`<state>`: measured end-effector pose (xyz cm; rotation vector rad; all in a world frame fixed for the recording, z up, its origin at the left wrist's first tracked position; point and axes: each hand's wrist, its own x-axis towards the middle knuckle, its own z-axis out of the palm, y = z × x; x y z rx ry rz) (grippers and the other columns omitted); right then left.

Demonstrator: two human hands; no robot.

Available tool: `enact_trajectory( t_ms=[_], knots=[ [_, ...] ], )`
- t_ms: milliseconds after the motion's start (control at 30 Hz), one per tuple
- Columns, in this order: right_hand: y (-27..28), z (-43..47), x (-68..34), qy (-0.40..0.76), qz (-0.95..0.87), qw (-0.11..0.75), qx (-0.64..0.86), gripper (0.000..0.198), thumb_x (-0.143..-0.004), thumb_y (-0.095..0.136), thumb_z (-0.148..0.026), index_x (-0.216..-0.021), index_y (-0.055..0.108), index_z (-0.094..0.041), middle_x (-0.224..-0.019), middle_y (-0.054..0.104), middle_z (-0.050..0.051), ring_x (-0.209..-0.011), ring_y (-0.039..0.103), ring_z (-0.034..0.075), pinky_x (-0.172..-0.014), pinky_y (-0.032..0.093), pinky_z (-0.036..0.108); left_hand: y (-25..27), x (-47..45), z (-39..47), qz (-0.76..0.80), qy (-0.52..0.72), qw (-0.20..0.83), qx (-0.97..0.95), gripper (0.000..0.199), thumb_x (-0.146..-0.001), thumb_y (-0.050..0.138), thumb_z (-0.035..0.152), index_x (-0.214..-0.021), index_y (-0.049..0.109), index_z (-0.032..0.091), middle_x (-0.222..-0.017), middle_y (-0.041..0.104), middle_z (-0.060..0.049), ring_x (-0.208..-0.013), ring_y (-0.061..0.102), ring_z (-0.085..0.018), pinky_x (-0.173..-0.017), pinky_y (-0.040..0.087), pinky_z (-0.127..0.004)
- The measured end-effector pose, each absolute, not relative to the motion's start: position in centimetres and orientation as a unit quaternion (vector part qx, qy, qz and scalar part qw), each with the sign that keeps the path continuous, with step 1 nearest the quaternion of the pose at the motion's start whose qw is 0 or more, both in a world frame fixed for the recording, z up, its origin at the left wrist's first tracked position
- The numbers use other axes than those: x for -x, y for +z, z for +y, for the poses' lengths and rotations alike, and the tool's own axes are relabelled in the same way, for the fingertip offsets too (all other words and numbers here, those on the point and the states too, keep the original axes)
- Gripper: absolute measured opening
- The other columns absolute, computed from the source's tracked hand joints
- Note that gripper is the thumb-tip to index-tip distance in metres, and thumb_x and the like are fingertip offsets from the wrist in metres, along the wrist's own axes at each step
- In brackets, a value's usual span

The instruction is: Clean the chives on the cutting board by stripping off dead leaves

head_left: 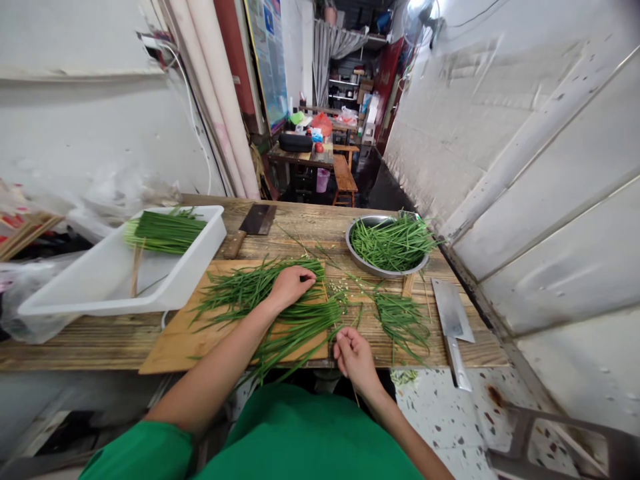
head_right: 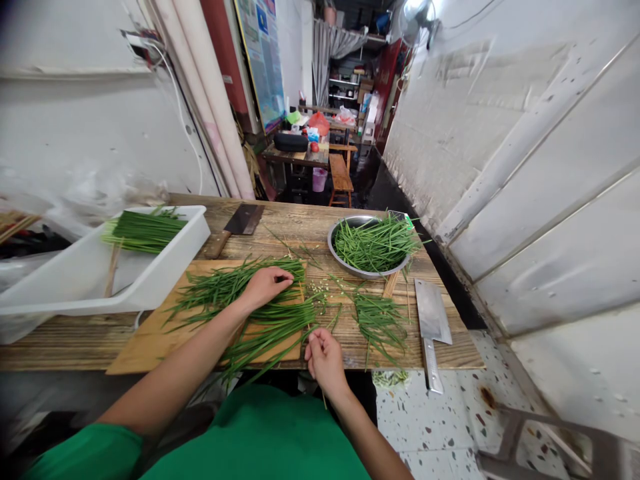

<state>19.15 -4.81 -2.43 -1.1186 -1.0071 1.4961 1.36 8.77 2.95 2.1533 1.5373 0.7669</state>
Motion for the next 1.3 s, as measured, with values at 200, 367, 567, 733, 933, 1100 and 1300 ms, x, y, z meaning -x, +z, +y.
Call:
enact_trajectory(
  t_ms=[200, 367, 567, 733, 933, 1100, 1300],
  knots=[
    [-2.5, -4.8, -19.2, 0.62, -0.411, 0.486, 0.459, 0.034, -0.078, 0.05, -0.051, -0.07, 0.043, -0.019, -0.047, 0.048, -0.009, -0.022, 0.027, 0.0, -0.025, 0.011, 0.013, 2.6, -1.6, 8.9, 0.559, 0.275, 0.238, -0.745, 0.018, -0.07, 0.058, 0.028, -0.078, 0.07, 0.018, -0.074, 0.069, -0.001, -0.066, 0.059, -0.015, -0.062, 0.041, -0.023],
    [-2.6, -4.8, -19.1, 0.619, -0.412, 0.486, 0.459, 0.034, -0.077, 0.05, -0.051, -0.07, 0.043, -0.018, -0.047, 0.048, -0.009, -0.022, 0.027, 0.001, -0.024, 0.012, 0.014, 2.9, -2.2, 8.7, 0.549, 0.28, 0.233, -0.752, 0.014, -0.069, 0.059, 0.025, -0.073, 0.07, 0.018, -0.071, 0.069, 0.0, -0.065, 0.059, -0.014, -0.06, 0.04, -0.023],
    [-2.6, -4.7, -19.1, 0.621, -0.41, 0.484, 0.46, 0.033, -0.077, 0.051, -0.05, -0.069, 0.043, -0.019, -0.047, 0.047, -0.009, -0.022, 0.027, 0.001, -0.024, 0.012, 0.014, 2.6, -2.6, 8.7, 0.547, 0.292, 0.256, -0.742, 0.014, -0.069, 0.06, 0.025, -0.075, 0.068, 0.016, -0.068, 0.067, -0.001, -0.061, 0.057, -0.013, -0.058, 0.04, -0.022],
    [-2.7, -4.7, -19.1, 0.625, -0.406, 0.486, 0.457, 0.033, -0.076, 0.051, -0.05, -0.07, 0.043, -0.019, -0.046, 0.047, -0.009, -0.021, 0.027, 0.001, -0.024, 0.011, 0.013, 2.9, -2.7, 8.6, 0.553, 0.302, 0.267, -0.73, 0.009, -0.067, 0.061, 0.023, -0.069, 0.064, 0.015, -0.061, 0.062, 0.001, -0.057, 0.054, -0.012, -0.055, 0.039, -0.021],
    [-2.8, -4.7, -19.1, 0.621, -0.412, 0.486, 0.456, 0.033, -0.078, 0.05, -0.05, -0.07, 0.043, -0.018, -0.045, 0.047, -0.01, -0.022, 0.027, 0.0, -0.024, 0.012, 0.013, 3.4, -2.6, 8.4, 0.551, 0.295, 0.26, -0.736, 0.01, -0.067, 0.061, 0.024, -0.066, 0.062, 0.015, -0.057, 0.058, 0.002, -0.055, 0.05, -0.011, -0.053, 0.035, -0.021],
    [-2.7, -4.7, -19.1, 0.622, -0.415, 0.483, 0.455, 0.033, -0.078, 0.05, -0.049, -0.07, 0.043, -0.018, -0.047, 0.048, -0.009, -0.022, 0.027, 0.0, -0.024, 0.011, 0.012, 3.2, -2.6, 8.3, 0.549, 0.297, 0.265, -0.735, 0.01, -0.066, 0.06, 0.024, -0.068, 0.063, 0.015, -0.058, 0.057, 0.002, -0.055, 0.049, -0.011, -0.053, 0.034, -0.021],
    [-2.7, -4.7, -19.1, 0.628, -0.409, 0.483, 0.453, 0.034, -0.076, 0.052, -0.05, -0.069, 0.043, -0.018, -0.045, 0.047, -0.01, -0.021, 0.027, 0.0, -0.024, 0.011, 0.012, 3.6, -2.8, 8.1, 0.551, 0.289, 0.264, -0.737, 0.008, -0.067, 0.058, 0.019, -0.068, 0.064, 0.014, -0.056, 0.056, 0.002, -0.053, 0.047, -0.01, -0.052, 0.032, -0.02]
  ],
)
